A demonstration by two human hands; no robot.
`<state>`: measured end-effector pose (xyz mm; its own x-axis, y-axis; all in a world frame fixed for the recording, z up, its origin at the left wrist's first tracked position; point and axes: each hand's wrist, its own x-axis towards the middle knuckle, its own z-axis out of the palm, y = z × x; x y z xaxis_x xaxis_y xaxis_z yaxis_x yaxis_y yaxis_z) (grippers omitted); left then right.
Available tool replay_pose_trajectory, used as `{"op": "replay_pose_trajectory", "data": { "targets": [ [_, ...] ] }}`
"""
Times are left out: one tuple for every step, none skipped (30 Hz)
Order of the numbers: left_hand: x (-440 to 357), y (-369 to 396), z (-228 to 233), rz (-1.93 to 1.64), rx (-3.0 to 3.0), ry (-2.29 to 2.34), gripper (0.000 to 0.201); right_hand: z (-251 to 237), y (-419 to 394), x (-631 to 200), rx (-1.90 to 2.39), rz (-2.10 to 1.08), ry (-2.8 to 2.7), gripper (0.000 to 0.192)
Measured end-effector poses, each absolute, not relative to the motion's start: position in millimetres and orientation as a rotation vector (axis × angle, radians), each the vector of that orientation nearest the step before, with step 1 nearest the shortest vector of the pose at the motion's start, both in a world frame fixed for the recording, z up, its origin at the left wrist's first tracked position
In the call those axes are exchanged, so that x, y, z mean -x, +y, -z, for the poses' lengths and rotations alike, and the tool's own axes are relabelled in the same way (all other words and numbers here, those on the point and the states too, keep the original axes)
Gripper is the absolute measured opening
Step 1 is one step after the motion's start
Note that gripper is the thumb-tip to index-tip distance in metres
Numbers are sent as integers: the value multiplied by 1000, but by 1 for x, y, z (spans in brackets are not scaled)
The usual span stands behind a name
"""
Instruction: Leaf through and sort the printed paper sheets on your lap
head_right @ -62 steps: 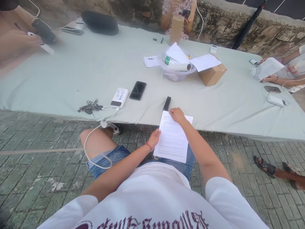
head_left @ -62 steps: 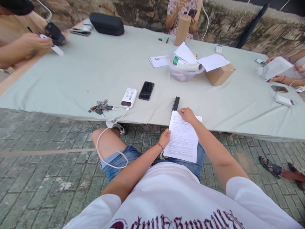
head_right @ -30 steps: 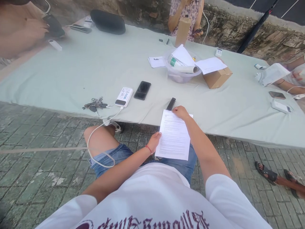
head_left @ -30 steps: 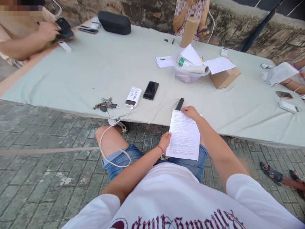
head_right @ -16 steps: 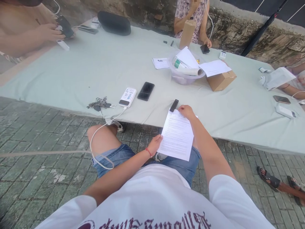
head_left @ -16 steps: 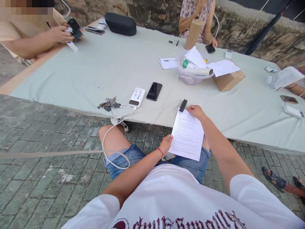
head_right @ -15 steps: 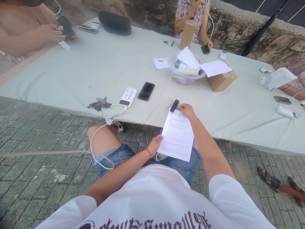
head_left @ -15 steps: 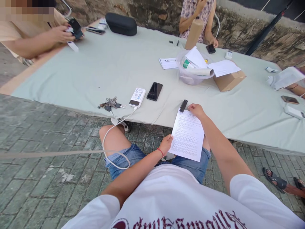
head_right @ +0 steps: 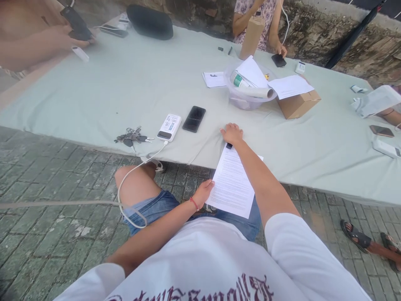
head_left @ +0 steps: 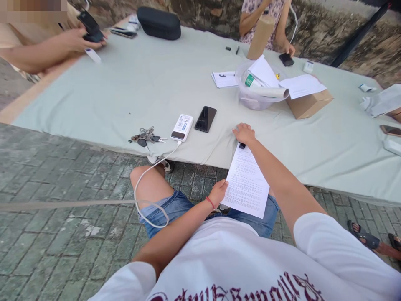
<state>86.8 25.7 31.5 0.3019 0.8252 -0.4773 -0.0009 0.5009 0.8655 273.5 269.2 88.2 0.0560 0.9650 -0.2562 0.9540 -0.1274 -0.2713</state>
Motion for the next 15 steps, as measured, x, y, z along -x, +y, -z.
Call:
{"op": "replay_pose_trajectory", "data": {
  "targets": [
    [-87,26,-31,-654,-895,1135,46,-88,266,-272,2247,-558,-2087,58],
    [-86,25,-30,-649,-896,1129,46,-88,263,-271,2235,-534,-2107,57],
    [-86,25,-30,-645,-900,1127,46,-88,261,-271,2229,-516,-2120,57],
    [-85,25,-29,-643,-905,1126,46,-88,259,-271,2226,-504,-2129,57],
    [-84,25,-28,-639,-912,1128,46,-88,257,-271,2222,-495,-2138,57],
    [-83,25,-27,-633,-919,1131,46,-88,256,-271,2217,-487,-2146,56],
    [-82,25,-26,-626,-923,1133,46,-88,255,-270,2210,-477,-2154,56],
    [-81,25,-25,-618,-926,1135,46,-86,254,-270,2201,-458,-2156,55],
    [-80,25,-25,-611,-925,1138,45,-84,253,-270,2193,-429,-2147,53],
    [-79,25,-24,-607,-920,1142,45,-82,251,-269,2186,-397,-2127,51],
    [-79,25,-24,-607,-914,1148,45,-80,250,-268,2178,-366,-2096,49],
    [-79,25,-24,-610,-909,1156,45,-77,248,-268,2168,-342,-2059,47],
    [-80,24,-24,-614,-906,1165,45,-75,246,-267,2155,-328,-2020,46],
    [-80,24,-24,-620,-904,1172,45,-74,245,-267,2142,-327,-1987,45],
    [-81,24,-24,-626,-903,1176,45,-72,244,-267,2128,-340,-1965,44]
  ]
}}
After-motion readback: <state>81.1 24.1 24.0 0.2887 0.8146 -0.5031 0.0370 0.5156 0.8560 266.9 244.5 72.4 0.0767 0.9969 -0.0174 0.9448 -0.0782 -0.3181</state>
